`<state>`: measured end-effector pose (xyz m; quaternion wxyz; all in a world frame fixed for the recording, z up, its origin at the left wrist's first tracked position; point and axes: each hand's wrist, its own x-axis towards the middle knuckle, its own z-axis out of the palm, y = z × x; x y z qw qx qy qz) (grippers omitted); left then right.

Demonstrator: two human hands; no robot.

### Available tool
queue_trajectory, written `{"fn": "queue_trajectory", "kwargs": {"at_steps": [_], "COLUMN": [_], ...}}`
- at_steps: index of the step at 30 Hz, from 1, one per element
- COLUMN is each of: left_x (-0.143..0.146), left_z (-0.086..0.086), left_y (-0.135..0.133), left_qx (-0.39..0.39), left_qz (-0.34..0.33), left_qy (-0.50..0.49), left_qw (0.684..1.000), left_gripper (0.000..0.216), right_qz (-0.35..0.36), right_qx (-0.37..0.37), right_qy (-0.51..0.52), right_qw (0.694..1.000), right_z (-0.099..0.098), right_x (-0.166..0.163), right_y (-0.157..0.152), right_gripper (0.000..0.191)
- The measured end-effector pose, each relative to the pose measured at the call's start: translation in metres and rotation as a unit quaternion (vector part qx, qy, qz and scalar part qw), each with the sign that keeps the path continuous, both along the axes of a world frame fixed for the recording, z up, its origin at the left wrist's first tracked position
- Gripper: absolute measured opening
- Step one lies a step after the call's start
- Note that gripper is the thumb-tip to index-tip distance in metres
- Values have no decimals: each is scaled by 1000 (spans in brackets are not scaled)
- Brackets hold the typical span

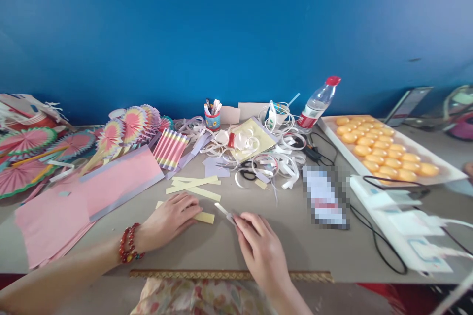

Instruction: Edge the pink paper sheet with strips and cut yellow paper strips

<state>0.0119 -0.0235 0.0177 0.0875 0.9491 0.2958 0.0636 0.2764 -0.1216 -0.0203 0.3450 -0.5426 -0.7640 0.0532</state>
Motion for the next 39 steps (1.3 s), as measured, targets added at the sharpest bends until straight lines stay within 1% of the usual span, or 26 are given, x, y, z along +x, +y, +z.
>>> {"fn": "queue_trajectory", "kwargs": {"at_steps": [4,7,12,16,24,28,30,31,34,36,39], "left_x": [-2,-4,-6,-7,-5,-4,-5,-6,-10,-13,-17], "left_z": [-14,-20,-28,-33,-31,-26,-21,-19,-14,-14,-19], "left_y": [-1,0,1,1,3,0,-3,-4,-4,-2,1], "left_qx": [47,78,110,112,105,87,71,61,24,-6,-42], "left_qz": [-16,-25,-26,-16,-15,5,6,-7,-84,-124,-141], "left_qy": [-51,-87,-94,-100,-101,-80,-61,-48,-6,11,20], "left_qw": [997,993,989,989,989,993,996,997,996,992,989], "left_gripper": [18,21,23,23,21,24,31,37,61,77,89], "right_qz": [19,21,25,39,52,62,61,62,68,73,77], "right_qx": [-15,-23,-18,-25,-53,-55,-48,-45,-38,-35,-30], "right_qy": [-12,-15,-16,-19,-42,-82,-105,-115,-138,-153,-166], "right_qw": [1000,999,999,999,996,993,991,990,987,985,983], "right_z": [2,3,6,8,4,4,5,6,9,10,13], "right_x": [-3,-4,-4,-4,-3,-4,-4,-4,-4,-4,-4], "right_y": [0,0,3,3,3,5,6,6,8,10,12], "right_gripper": [29,28,28,29,33,35,35,34,32,31,30]}}
